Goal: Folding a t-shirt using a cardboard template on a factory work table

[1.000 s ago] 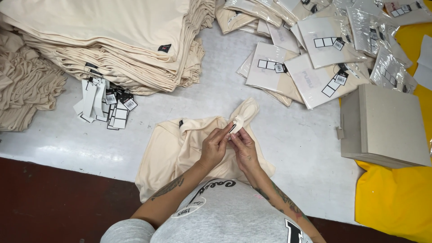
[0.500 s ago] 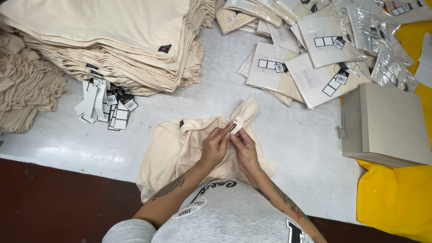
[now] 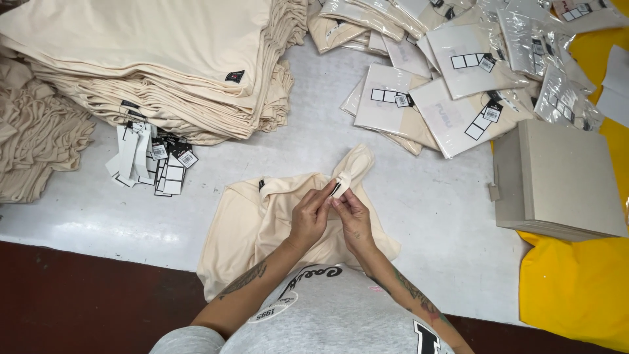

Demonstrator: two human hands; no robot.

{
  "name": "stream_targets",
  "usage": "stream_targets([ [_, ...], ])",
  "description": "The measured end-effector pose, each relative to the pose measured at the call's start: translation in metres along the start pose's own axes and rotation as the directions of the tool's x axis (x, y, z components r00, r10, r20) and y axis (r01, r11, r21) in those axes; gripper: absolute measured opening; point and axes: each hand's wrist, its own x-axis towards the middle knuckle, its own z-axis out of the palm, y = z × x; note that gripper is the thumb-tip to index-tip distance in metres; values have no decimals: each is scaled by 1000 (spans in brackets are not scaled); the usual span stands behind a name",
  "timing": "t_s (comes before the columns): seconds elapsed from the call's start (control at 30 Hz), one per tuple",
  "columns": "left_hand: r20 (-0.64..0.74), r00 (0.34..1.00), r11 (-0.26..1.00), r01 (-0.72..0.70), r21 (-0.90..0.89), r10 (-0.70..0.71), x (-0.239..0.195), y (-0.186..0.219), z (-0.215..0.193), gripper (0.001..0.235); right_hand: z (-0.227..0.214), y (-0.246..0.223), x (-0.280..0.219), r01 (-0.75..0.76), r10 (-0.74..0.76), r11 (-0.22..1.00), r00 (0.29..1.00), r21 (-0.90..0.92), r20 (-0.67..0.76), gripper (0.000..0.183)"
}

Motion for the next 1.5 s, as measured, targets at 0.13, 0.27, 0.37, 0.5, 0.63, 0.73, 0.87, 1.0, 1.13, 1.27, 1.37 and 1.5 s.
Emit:
stream_targets([
  [0.13,2,1000,1000,12,-4,-12,-2,4,-1,39,0,2,-2,-4,4,1000,1000,14,-5,54],
  [0.27,-10,1000,1000,15,0,-15,1,11,-2,38,3,-4,-5,2,-2,1000,1000,2,3,53],
  [0.37,-13,1000,999,29,16,-29,6,13,-2,38,20,-34,-12,-27,26,998,999,53,22,48],
  [0.5,16,997,997,75,28,-75,4,12,0,38,21,-53,-15,-118,112,972,993,201,41,37],
  [0.63,67,993,995,94,35,-96,-6,1,3,38,5,-35,8,-205,212,889,977,409,29,27],
  [0.73,101,981,986,169,-6,-168,-17,-15,11,64,2,-42,8,-328,335,773,938,543,90,25],
  [0.87,117,943,947,298,117,-312,-23,-42,18,43,8,-72,1,-455,412,711,887,536,207,10],
  [1.0,126,965,964,206,171,-229,-19,-43,11,19,-29,-24,20,-511,435,647,857,565,277,10],
  [1.13,119,975,963,158,218,-186,-19,-43,12,23,-44,-40,18,-506,423,658,861,557,282,5],
  [1.27,246,959,969,85,230,-143,-4,-30,9,29,-42,-48,23,-349,370,676,922,648,111,7],
  [1.37,298,941,960,77,269,-159,-6,-32,11,26,-46,-42,20,-278,359,707,933,650,8,5],
  [1.5,356,891,946,193,262,-281,-2,-20,3,49,-54,-15,27,-253,347,752,937,609,-39,5],
])
